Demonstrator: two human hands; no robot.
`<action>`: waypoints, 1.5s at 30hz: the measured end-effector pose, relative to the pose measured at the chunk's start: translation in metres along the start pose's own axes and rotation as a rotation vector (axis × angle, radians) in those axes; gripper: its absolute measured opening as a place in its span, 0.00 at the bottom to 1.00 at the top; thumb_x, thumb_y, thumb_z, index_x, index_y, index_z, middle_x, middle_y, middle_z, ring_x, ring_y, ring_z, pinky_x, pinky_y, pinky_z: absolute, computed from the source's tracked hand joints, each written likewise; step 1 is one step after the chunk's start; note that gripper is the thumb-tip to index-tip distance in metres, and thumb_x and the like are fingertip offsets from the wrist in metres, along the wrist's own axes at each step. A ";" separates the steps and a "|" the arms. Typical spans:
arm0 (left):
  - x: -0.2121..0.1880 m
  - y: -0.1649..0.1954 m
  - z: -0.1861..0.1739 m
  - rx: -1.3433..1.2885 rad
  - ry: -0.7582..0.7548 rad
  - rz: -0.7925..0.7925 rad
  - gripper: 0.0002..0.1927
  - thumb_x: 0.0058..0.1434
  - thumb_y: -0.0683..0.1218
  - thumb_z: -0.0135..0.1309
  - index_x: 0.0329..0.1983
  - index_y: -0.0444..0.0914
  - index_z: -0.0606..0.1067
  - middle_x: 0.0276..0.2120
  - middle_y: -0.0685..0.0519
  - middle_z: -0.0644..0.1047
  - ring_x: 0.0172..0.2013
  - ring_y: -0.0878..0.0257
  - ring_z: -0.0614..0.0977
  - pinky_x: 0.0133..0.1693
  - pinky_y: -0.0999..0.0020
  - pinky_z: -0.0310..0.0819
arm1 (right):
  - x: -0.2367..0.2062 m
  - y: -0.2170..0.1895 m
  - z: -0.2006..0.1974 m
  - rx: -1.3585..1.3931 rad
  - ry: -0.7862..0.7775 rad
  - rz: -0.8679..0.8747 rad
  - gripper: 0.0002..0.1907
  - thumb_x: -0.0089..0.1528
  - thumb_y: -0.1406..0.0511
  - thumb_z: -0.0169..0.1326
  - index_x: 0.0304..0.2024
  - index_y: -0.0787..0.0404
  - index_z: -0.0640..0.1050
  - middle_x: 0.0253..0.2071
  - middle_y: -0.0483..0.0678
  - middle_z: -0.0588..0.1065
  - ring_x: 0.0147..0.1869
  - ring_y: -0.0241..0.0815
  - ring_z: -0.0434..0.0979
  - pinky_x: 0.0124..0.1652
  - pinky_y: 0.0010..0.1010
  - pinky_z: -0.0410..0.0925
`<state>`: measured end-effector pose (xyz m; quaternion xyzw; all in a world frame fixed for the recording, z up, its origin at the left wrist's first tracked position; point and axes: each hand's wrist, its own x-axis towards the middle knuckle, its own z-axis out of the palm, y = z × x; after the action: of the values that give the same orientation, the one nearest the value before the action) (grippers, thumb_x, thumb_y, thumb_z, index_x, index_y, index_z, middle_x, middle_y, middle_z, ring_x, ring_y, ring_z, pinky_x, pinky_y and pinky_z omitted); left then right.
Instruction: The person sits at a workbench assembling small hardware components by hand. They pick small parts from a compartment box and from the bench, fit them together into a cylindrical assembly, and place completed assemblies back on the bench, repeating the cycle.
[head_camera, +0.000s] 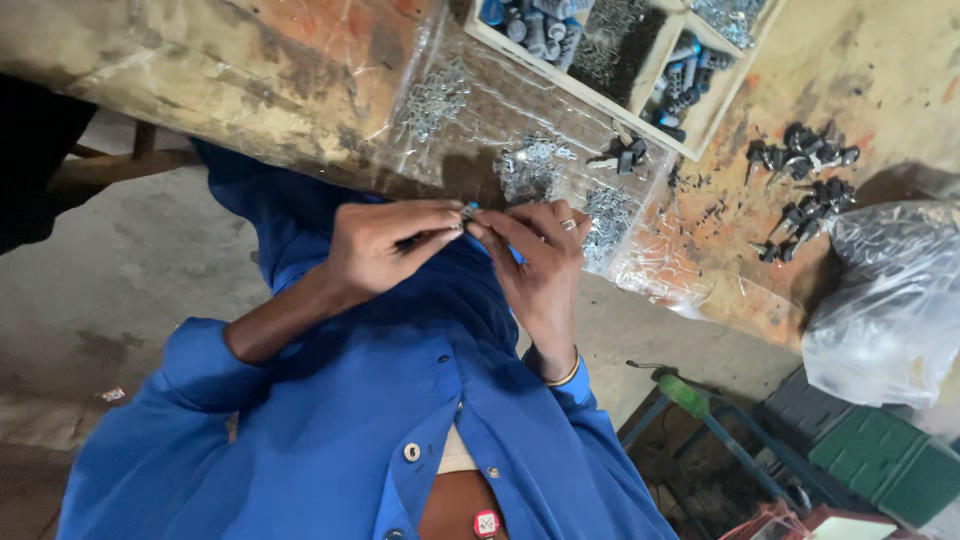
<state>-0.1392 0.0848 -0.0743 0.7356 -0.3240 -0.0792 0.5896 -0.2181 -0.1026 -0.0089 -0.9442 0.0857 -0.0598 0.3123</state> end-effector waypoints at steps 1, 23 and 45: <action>-0.002 0.000 -0.006 -0.069 0.027 -0.057 0.11 0.62 0.36 0.66 0.47 0.33 0.81 0.48 0.45 0.83 0.42 0.59 0.88 0.40 0.70 0.84 | 0.004 -0.002 0.003 -0.037 0.026 -0.020 0.13 0.61 0.63 0.70 0.47 0.47 0.83 0.43 0.39 0.76 0.49 0.42 0.71 0.55 0.39 0.56; -0.016 0.003 -0.048 -0.217 0.238 -0.319 0.10 0.63 0.34 0.65 0.46 0.30 0.80 0.48 0.43 0.83 0.31 0.68 0.84 0.26 0.79 0.73 | 0.026 -0.028 0.025 -0.263 0.001 -0.112 0.24 0.62 0.49 0.67 0.57 0.48 0.81 0.72 0.48 0.63 0.78 0.58 0.52 0.72 0.55 0.43; -0.003 0.004 0.008 -0.254 0.024 -0.290 0.12 0.60 0.37 0.68 0.47 0.34 0.82 0.45 0.49 0.85 0.28 0.73 0.80 0.26 0.79 0.68 | -0.016 0.011 0.002 -0.092 0.176 0.023 0.11 0.63 0.73 0.66 0.47 0.59 0.82 0.46 0.42 0.79 0.45 0.40 0.75 0.49 0.35 0.60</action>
<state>-0.1474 0.0798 -0.0739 0.6952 -0.1953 -0.1948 0.6638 -0.2347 -0.1073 -0.0178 -0.9476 0.1260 -0.1351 0.2605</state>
